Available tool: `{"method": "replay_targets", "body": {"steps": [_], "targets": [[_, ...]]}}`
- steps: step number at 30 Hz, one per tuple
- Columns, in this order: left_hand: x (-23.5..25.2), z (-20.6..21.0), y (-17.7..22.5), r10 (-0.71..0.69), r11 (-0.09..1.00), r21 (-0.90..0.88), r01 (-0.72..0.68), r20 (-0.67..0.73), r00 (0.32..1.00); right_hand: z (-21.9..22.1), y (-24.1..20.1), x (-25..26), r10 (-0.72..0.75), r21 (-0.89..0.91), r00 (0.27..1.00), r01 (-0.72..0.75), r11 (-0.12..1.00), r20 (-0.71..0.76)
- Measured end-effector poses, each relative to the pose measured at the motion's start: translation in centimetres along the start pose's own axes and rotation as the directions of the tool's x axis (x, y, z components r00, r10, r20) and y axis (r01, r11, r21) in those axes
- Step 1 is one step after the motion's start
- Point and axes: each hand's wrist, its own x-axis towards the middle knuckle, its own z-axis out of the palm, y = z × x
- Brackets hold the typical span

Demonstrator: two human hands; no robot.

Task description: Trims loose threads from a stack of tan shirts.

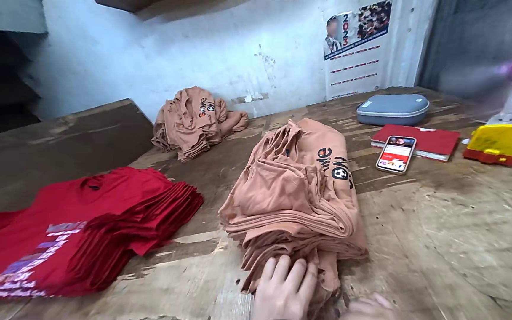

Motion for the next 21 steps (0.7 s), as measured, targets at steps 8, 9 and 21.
{"method": "replay_targets", "body": {"steps": [8, 9, 21], "targets": [[-0.7, 0.1, -1.0, -0.291, 0.899, -0.325, 0.292, 0.053, 0.955, 4.3, -0.9, 4.6, 0.273, 0.181, 0.744, -0.205, 0.962, -0.61], [-0.7, -0.1, -1.0, -0.296, 0.89, -0.342, 0.302, 0.069, 0.953, 4.4, -0.8, 4.7, 0.277, 0.192, 0.739, -0.201, 0.961, -0.614], [0.7, -1.6, 0.9, -0.015, 1.0, 0.01, 0.014, 0.025, 1.0, 4.0, -1.0, 3.8, 0.333, 0.226, 0.667, -0.245, 0.943, -0.667]]}}
